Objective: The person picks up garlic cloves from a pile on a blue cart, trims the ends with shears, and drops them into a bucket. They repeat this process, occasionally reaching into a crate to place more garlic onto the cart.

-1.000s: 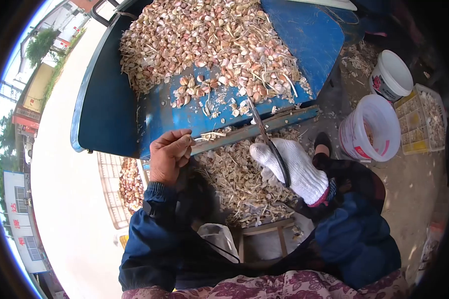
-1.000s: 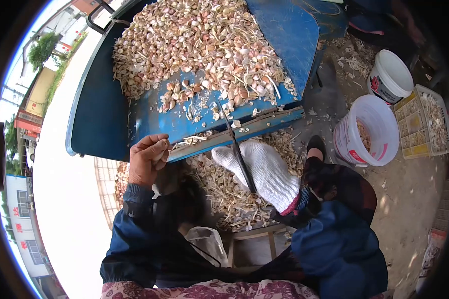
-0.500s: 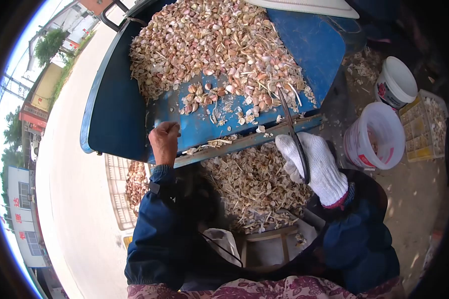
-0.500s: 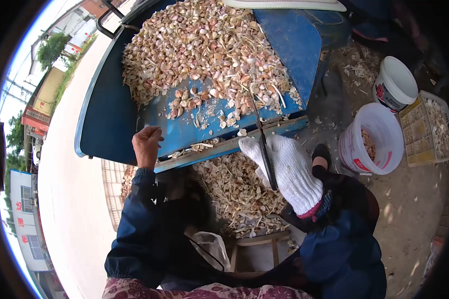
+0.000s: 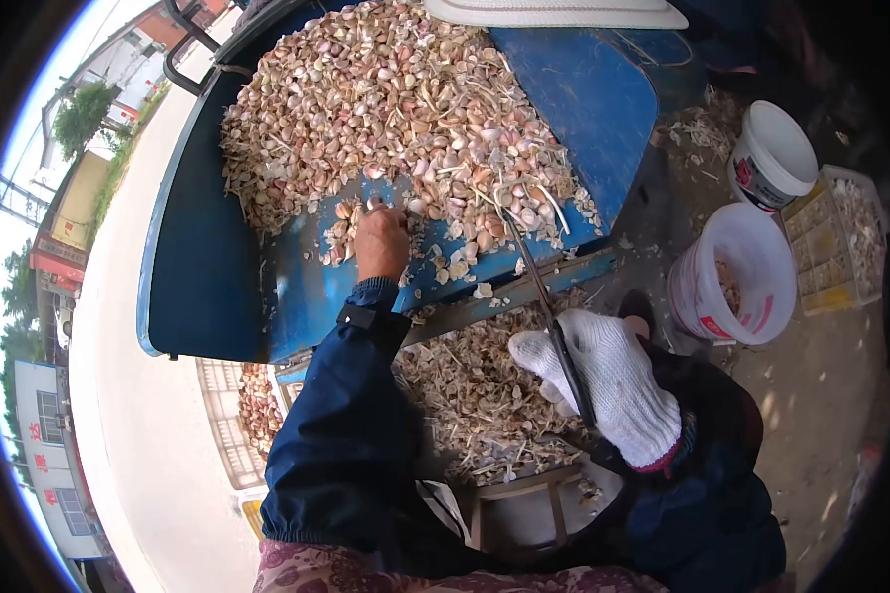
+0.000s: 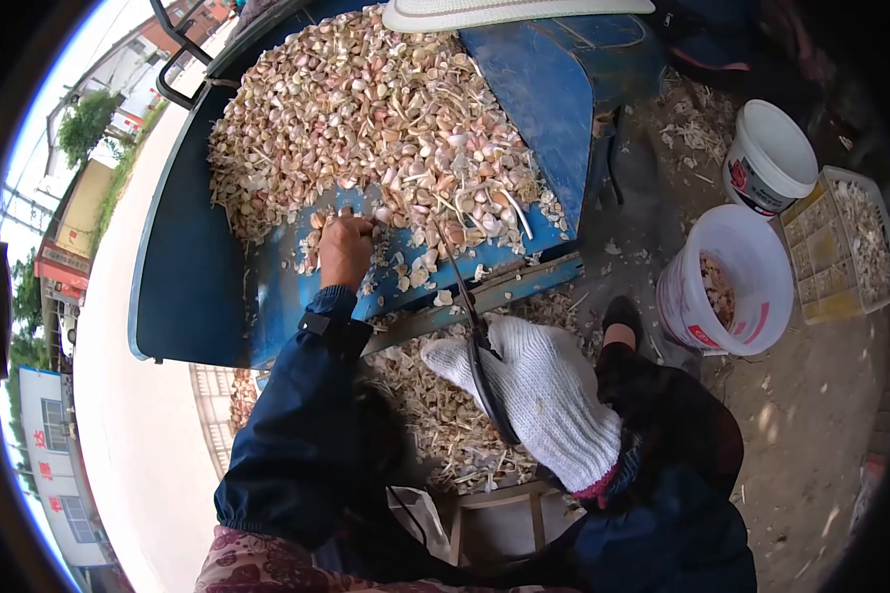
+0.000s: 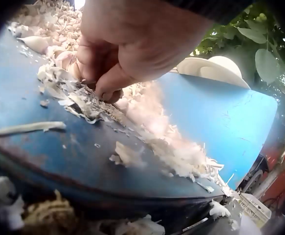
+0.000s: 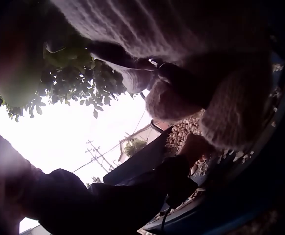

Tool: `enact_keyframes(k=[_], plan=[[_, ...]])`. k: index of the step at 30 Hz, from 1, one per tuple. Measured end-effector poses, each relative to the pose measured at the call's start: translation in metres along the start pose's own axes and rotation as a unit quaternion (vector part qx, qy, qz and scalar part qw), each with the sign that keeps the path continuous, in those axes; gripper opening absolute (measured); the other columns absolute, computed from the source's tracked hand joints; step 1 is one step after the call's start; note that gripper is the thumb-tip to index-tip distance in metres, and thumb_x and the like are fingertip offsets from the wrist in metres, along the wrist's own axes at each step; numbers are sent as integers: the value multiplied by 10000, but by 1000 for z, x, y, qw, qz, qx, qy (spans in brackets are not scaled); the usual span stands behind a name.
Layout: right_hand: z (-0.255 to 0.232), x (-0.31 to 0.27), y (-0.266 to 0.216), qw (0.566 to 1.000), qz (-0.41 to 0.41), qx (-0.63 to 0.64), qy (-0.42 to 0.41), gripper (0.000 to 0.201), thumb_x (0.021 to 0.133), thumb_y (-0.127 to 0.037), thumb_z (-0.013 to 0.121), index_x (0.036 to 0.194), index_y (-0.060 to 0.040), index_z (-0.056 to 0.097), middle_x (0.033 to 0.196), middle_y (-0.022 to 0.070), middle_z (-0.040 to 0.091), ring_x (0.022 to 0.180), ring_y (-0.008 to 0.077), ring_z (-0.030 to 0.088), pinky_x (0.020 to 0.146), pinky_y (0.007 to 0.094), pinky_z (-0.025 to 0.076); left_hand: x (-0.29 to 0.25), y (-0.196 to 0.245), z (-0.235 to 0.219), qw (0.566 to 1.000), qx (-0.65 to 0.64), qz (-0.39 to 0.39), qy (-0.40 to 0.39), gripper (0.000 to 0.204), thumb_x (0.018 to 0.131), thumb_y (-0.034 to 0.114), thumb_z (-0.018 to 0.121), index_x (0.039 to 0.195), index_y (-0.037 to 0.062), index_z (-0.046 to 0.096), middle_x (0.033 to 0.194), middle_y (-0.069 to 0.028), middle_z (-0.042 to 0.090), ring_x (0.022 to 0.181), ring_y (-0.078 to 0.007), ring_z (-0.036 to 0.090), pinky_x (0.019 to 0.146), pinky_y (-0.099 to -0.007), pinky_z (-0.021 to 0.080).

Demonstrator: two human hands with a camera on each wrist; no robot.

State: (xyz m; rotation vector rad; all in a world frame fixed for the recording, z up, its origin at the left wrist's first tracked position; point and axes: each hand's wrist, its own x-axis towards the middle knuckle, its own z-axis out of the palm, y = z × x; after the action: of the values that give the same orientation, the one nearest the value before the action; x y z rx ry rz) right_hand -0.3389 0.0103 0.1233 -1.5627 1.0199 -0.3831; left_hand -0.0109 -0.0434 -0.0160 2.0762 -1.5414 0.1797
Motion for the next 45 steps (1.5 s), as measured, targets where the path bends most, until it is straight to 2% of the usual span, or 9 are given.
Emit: enact_keyframes(k=[1,10,13,20,25,27,30,43,45], plan=[[2,0,2,999,-7,34,-2,425,850,-418,712,704,-54,549,536,9,526,445,90,499,397,244,384,-4,0,0,1000,4,15,-4,113,737,90,639,787,55,734,870,-156,676,790,-353,651,722,-398,517],[5,1,8,997,-35,-57,25,454,855,-448,691,701,-32,591,524,17,542,453,99,520,415,254,396,-15,39,-20,993,-5,56,-105,303,732,5,586,999,81,707,960,-114,675,836,-328,659,723,-397,525],[3,1,1,998,-43,-31,17,442,861,-431,687,701,-29,596,516,20,537,454,101,523,420,258,399,-22,44,-14,989,-14,147,0,173,713,31,613,875,59,669,892,-113,628,818,-344,635,683,-426,515],[4,3,7,995,-52,-76,22,445,870,-425,678,687,-28,595,502,21,520,459,98,520,423,274,394,-31,37,-9,994,-23,91,-55,131,701,15,619,827,11,653,903,-140,636,825,-353,637,696,-438,519],[10,7,18,946,-164,-268,75,560,816,-554,667,644,-32,562,512,125,541,446,256,546,442,359,412,-37,45,-31,992,-104,-57,-43,185,712,11,674,881,-57,640,842,-183,674,711,-294,684,619,-371,543],[14,7,17,936,-163,-302,77,585,802,-587,655,632,-38,550,522,143,542,460,291,551,450,383,419,-37,54,-49,870,-385,-271,-143,163,767,-3,706,886,-86,633,796,-148,683,681,-228,698,517,-315,535],[20,8,30,910,-185,-356,99,624,770,-647,633,624,-49,530,521,147,539,480,323,575,462,417,440,-49,69,-76,785,-516,-287,-189,155,769,-48,690,888,-104,608,783,-150,665,669,-223,696,482,-251,536],[25,6,36,894,-226,-387,22,538,811,-539,672,685,-25,579,512,117,543,488,267,607,444,377,443,-61,84,-112,670,-619,-253,-321,136,715,-86,676,844,-63,639,694,-138,660,530,-195,642,412,-260,493],[33,7,45,985,-117,-108,-67,544,831,-505,677,612,-12,605,503,117,568,469,264,596,441,371,439,-66,87,-112,673,-593,-265,-353,144,706,-74,686,844,-71,645,687,-133,660,508,-171,625,408,-242,476]])
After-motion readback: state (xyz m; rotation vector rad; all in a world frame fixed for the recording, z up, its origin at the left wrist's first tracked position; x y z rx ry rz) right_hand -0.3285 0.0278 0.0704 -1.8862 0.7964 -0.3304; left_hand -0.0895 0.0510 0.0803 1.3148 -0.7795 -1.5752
